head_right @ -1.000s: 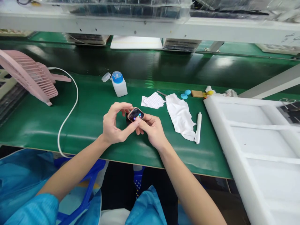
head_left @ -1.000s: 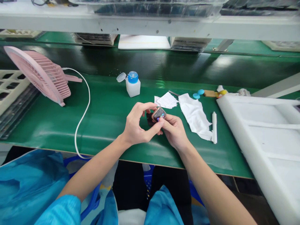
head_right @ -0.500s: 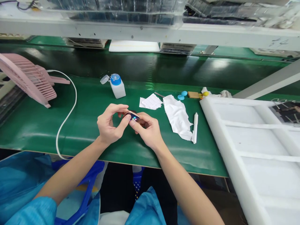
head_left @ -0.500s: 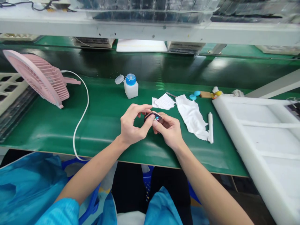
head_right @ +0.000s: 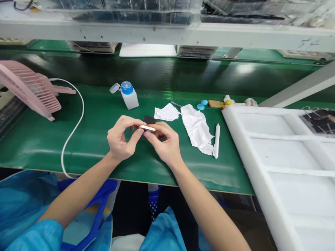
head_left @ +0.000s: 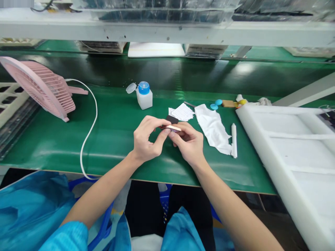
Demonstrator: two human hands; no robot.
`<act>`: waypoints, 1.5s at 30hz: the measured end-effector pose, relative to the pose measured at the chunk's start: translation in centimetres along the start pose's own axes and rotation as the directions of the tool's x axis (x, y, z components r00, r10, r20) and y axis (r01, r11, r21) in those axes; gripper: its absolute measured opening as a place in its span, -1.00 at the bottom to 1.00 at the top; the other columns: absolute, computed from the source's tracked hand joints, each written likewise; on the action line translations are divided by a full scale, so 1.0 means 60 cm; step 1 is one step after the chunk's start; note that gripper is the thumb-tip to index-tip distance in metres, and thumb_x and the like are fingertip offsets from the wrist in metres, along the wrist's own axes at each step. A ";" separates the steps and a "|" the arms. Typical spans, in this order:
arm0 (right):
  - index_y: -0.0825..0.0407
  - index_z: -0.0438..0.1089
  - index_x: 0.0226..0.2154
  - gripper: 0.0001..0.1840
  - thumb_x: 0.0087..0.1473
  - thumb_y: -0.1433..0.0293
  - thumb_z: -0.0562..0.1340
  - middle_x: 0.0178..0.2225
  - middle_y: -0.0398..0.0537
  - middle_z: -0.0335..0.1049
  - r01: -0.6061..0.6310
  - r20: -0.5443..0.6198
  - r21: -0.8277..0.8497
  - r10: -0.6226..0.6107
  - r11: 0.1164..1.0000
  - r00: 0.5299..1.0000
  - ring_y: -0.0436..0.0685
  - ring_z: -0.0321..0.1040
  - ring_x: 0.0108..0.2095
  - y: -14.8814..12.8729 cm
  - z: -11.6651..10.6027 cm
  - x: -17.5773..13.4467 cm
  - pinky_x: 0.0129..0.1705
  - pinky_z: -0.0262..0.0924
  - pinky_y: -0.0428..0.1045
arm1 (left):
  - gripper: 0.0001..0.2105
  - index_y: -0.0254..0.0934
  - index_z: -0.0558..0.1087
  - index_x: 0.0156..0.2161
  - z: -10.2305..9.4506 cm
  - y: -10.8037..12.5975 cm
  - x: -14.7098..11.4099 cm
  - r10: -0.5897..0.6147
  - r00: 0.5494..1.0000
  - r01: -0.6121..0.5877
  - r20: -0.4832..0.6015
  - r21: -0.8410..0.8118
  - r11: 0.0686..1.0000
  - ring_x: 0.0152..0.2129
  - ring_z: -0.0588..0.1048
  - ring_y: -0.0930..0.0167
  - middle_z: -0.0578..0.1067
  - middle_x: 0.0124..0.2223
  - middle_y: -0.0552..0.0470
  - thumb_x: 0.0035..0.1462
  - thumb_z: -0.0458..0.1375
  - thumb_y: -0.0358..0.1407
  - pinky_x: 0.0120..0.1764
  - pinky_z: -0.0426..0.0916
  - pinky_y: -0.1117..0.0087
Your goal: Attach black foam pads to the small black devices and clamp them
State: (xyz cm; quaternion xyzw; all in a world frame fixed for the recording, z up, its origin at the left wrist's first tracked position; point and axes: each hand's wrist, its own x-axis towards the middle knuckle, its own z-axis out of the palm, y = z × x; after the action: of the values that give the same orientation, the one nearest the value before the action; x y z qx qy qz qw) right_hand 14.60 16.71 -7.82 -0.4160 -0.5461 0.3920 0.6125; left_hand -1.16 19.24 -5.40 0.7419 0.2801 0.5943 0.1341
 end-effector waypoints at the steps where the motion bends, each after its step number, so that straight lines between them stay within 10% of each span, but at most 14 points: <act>1: -0.04 0.61 -0.20 -0.82 0.12 0.27 0.44 -0.24 -0.07 0.42 -0.001 -0.007 -0.005 0.001 1.000 1.000 -0.03 0.26 -0.50 0.000 0.000 0.000 -0.52 0.17 -0.04 | -0.89 -0.23 0.54 -0.11 0.000 0.000 0.000 0.000 1.000 0.000 0.006 0.002 1.000 -0.32 0.51 0.36 0.62 -0.23 -0.02 0.28 0.21 -0.41 -0.34 0.42 0.32; 30: -0.04 0.62 -0.21 -0.87 0.16 0.32 0.39 -0.24 -0.03 0.48 0.185 -0.140 -0.309 -0.237 0.933 0.961 -0.02 0.22 -0.54 -0.012 0.006 -0.001 -0.50 0.27 -0.03 | -0.90 -0.17 0.57 -0.11 0.002 -0.004 0.009 0.056 0.998 -0.058 0.029 0.047 0.997 -0.23 0.61 0.33 0.68 -0.17 0.01 0.35 0.21 -0.37 -0.16 0.53 0.23; 38: -0.06 0.63 -0.20 -0.88 0.19 0.33 0.38 -0.24 -0.06 0.48 0.218 -0.182 -0.369 -0.301 0.903 0.936 -0.05 0.23 -0.58 -0.010 0.005 -0.002 -0.53 0.27 -0.03 | -0.68 -0.22 0.46 -0.36 -0.004 -0.012 -0.003 -0.143 0.969 0.152 -0.200 0.033 0.988 -0.37 0.55 0.39 0.57 -0.35 0.02 0.45 0.06 -0.21 -0.27 0.45 0.32; 45: -0.07 0.64 -0.17 -0.88 0.24 0.35 0.38 -0.28 -0.03 0.49 0.277 -0.214 -0.568 -0.464 0.775 0.859 -0.02 0.28 -0.57 0.004 0.005 -0.001 -0.57 0.28 -0.03 | -0.55 -0.26 0.55 -0.19 0.005 -0.019 0.000 -0.549 0.802 0.597 0.235 -0.297 0.745 -0.60 0.40 0.47 0.55 -0.38 -0.02 0.41 0.03 0.08 -0.63 0.25 0.45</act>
State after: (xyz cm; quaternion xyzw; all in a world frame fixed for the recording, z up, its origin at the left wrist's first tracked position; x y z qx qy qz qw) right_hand 14.27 16.77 -8.06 -0.5087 -0.5880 0.0211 0.6285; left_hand -1.15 20.18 -6.07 0.6201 0.3728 0.5140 0.4607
